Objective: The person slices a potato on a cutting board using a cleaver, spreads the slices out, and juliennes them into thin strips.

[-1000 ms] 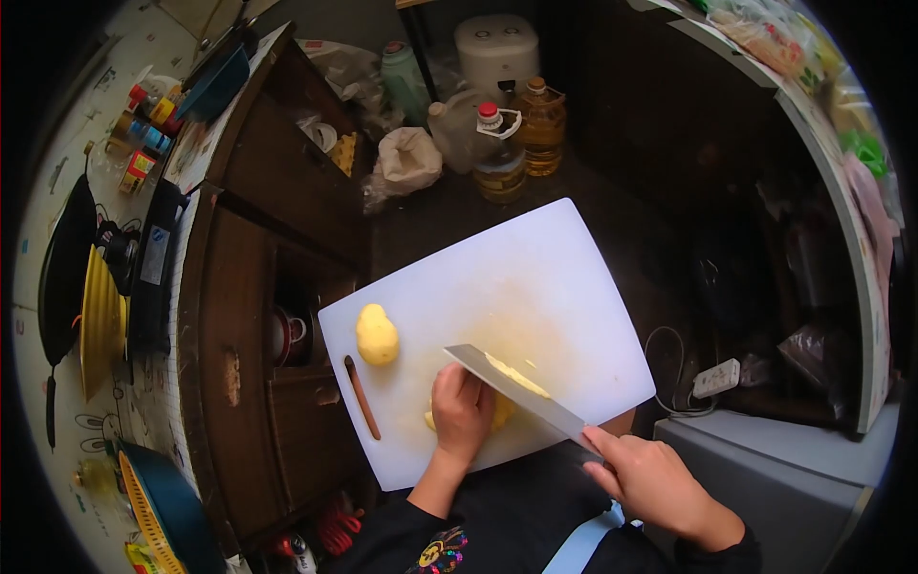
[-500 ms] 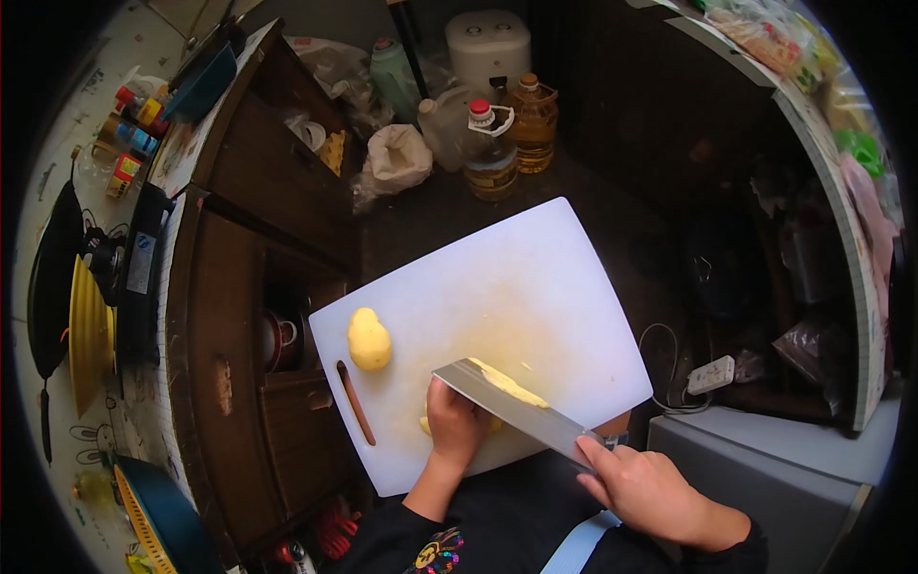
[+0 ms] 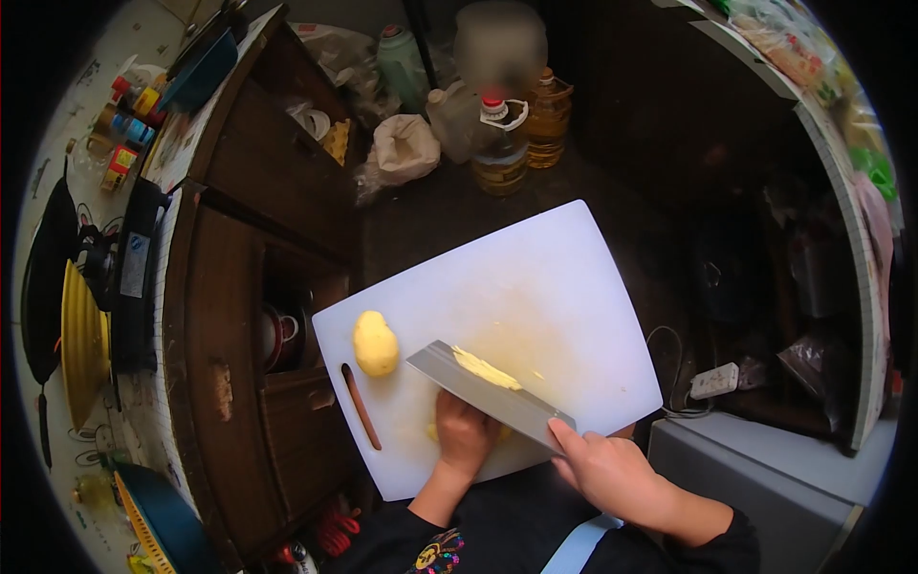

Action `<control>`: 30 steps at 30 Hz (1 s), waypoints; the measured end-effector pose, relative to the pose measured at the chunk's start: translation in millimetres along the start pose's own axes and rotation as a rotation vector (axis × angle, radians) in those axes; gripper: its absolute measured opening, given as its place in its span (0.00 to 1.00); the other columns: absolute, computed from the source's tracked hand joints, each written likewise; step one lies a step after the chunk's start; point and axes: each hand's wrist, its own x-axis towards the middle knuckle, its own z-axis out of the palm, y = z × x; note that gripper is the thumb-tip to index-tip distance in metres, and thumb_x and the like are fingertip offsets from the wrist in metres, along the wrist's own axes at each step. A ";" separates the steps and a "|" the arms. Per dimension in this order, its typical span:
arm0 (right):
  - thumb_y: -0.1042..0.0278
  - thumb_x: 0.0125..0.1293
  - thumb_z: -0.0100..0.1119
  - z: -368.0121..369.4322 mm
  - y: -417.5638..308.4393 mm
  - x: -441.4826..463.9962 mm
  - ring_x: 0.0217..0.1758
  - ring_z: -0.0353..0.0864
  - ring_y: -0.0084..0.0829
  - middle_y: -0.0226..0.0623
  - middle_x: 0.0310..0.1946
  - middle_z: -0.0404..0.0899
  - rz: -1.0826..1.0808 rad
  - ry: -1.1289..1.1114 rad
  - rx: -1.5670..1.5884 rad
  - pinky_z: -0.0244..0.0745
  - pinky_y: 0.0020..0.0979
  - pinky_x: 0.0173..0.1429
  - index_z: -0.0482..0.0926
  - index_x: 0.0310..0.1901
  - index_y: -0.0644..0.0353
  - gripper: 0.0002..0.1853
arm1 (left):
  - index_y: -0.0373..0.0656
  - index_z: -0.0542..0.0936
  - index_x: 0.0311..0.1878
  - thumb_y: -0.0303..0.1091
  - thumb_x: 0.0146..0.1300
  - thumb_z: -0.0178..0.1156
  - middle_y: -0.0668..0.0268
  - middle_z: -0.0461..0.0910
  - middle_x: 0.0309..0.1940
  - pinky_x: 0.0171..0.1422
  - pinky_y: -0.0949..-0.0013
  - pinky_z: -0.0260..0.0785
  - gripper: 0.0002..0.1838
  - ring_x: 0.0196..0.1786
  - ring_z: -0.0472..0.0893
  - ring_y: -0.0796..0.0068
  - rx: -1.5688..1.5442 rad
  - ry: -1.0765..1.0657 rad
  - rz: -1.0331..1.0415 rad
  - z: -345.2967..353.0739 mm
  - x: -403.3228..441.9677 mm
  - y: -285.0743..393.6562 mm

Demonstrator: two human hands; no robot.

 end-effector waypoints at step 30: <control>0.56 0.69 0.58 -17.7 7.6 -48.9 0.21 0.80 0.44 0.45 0.23 0.77 -0.014 0.032 0.029 0.77 0.40 0.26 0.71 0.59 0.61 0.23 | 0.36 0.82 0.40 0.21 0.46 0.64 0.55 0.79 0.43 0.51 0.53 0.71 0.14 0.46 0.77 0.48 -0.005 0.037 -0.057 -1.5 2.8 13.1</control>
